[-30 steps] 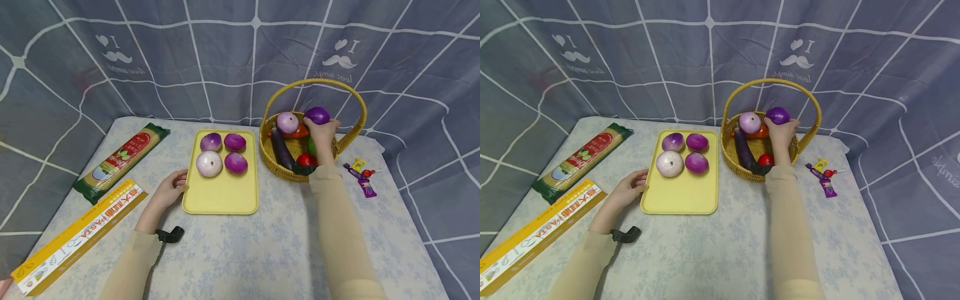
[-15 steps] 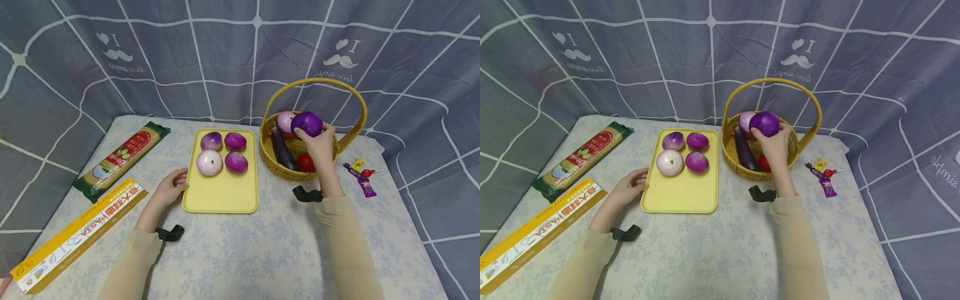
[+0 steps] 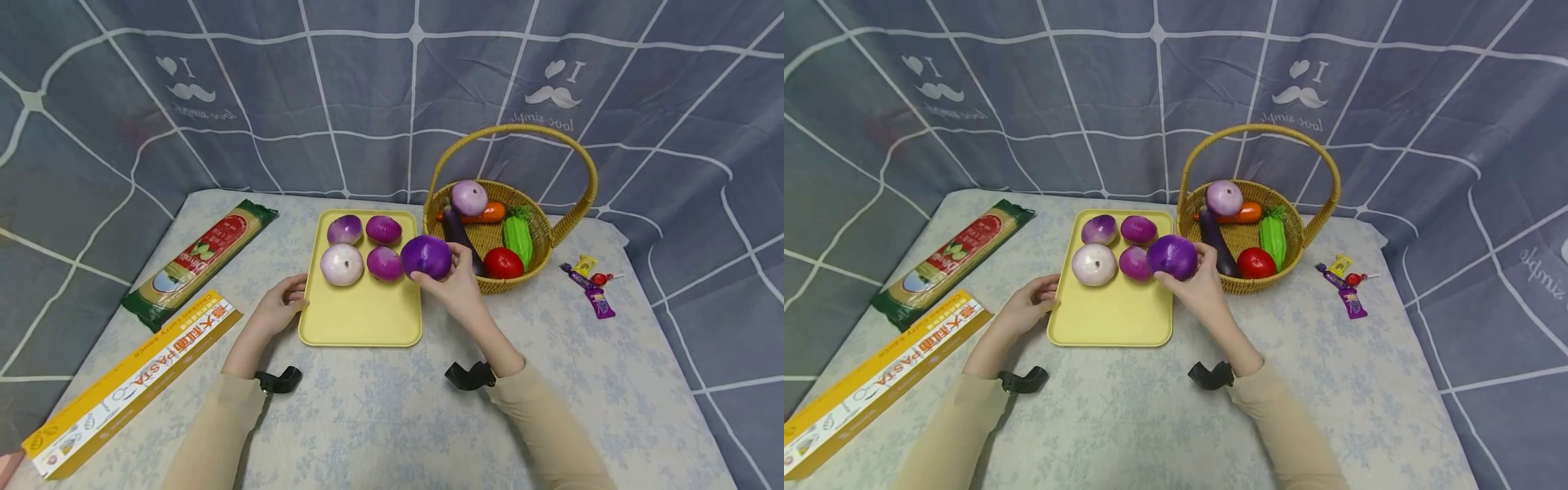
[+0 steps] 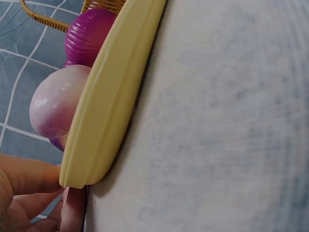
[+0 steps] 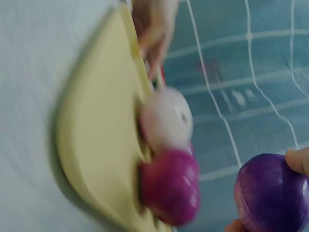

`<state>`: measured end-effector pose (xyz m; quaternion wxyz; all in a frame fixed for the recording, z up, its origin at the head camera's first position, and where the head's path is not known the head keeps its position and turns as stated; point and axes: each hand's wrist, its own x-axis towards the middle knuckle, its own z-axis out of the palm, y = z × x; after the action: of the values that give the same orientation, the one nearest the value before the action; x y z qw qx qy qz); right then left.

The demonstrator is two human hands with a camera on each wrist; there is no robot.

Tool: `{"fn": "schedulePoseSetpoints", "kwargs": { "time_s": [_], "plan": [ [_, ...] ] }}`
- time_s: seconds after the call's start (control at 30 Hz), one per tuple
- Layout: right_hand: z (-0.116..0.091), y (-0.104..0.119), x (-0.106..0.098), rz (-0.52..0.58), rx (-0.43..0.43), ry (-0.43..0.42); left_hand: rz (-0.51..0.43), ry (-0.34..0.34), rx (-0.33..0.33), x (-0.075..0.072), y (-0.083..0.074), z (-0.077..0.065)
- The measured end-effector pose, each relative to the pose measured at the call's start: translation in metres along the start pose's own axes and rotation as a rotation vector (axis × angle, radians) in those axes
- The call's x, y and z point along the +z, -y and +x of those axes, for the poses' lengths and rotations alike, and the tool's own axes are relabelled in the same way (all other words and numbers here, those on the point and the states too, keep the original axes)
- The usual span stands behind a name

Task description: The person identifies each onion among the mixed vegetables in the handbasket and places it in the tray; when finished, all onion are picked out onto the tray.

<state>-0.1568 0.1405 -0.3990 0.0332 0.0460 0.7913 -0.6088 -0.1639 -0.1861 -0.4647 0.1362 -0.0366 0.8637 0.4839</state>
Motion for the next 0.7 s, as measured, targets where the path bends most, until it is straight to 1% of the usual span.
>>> {"fn": "schedulePoseSetpoints", "kwargs": {
  "time_s": [0.03, 0.13, 0.33, 0.53, 0.6, 0.7],
  "plan": [
    [-0.003, -0.002, 0.006, 0.011, -0.004, 0.023, 0.001, -0.002, -0.003, 0.000, 0.000, 0.000],
    [-0.009, -0.007, 0.024, 0.001, -0.008, 0.079, 0.000, -0.001, -0.011, 0.000, 0.000, 0.000],
    [-0.017, -0.017, 0.054, -0.108, -0.026, 0.169, -0.001, 0.005, -0.005, 0.000, 0.000, 0.001],
    [-0.021, -0.021, 0.076, -0.175, -0.031, 0.274, -0.008, 0.011, 0.002, -0.001, 0.001, 0.001],
    [-0.022, -0.022, 0.083, -0.215, -0.036, 0.303, -0.008, 0.014, 0.000, -0.002, 0.001, 0.001],
    [-0.021, -0.022, 0.092, -0.292, -0.065, 0.339, -0.008, 0.017, 0.004, -0.002, 0.001, 0.001]
  ]
}}
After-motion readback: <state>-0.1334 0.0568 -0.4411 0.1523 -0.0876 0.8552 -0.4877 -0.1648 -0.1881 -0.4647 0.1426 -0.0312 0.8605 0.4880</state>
